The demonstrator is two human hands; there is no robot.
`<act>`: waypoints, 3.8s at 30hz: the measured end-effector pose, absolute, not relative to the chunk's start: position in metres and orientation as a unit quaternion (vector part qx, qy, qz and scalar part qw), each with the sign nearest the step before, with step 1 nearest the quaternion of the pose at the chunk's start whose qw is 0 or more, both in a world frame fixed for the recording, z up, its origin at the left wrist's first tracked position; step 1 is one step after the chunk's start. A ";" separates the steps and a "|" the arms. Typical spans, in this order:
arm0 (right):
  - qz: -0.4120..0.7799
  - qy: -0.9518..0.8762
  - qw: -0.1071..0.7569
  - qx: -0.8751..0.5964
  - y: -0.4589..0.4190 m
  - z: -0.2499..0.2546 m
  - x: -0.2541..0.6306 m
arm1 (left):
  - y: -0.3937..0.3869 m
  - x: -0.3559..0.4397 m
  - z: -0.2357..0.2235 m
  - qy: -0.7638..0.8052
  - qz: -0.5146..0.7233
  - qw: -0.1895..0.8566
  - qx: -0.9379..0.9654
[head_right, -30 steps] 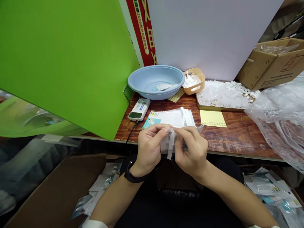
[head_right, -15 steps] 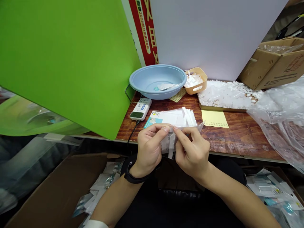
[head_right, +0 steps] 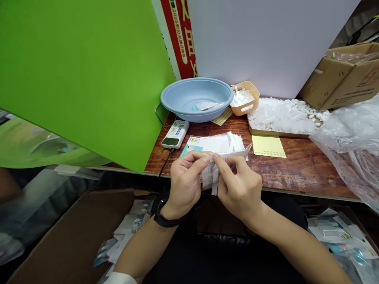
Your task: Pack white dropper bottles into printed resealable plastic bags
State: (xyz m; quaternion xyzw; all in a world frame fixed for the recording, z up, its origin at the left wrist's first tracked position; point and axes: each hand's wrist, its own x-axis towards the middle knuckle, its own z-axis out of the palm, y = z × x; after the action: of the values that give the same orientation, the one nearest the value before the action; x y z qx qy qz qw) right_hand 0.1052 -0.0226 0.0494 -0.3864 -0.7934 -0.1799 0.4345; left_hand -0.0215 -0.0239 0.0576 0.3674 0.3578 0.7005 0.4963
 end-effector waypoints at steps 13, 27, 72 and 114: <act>-0.170 -0.818 0.402 -0.373 -0.016 0.045 0.109 | -0.021 -0.016 0.061 0.329 0.681 0.565 0.330; -0.114 -0.782 0.488 -0.370 -0.001 0.055 0.128 | -0.009 -0.021 0.056 0.399 0.657 0.541 0.343; 0.283 -0.797 0.273 -0.459 0.012 0.067 0.154 | 0.003 -0.029 0.041 0.416 0.409 0.613 0.532; -0.137 -0.939 0.185 -0.256 0.014 0.041 0.149 | 0.002 -0.026 0.036 0.391 0.533 0.697 0.277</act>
State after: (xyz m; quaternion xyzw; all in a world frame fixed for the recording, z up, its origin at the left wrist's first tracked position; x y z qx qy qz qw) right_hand 0.1488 0.0137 0.0408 -0.2558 -0.9390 -0.1370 0.1845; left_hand -0.0262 0.0019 0.0360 0.2772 0.3914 0.5327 0.6973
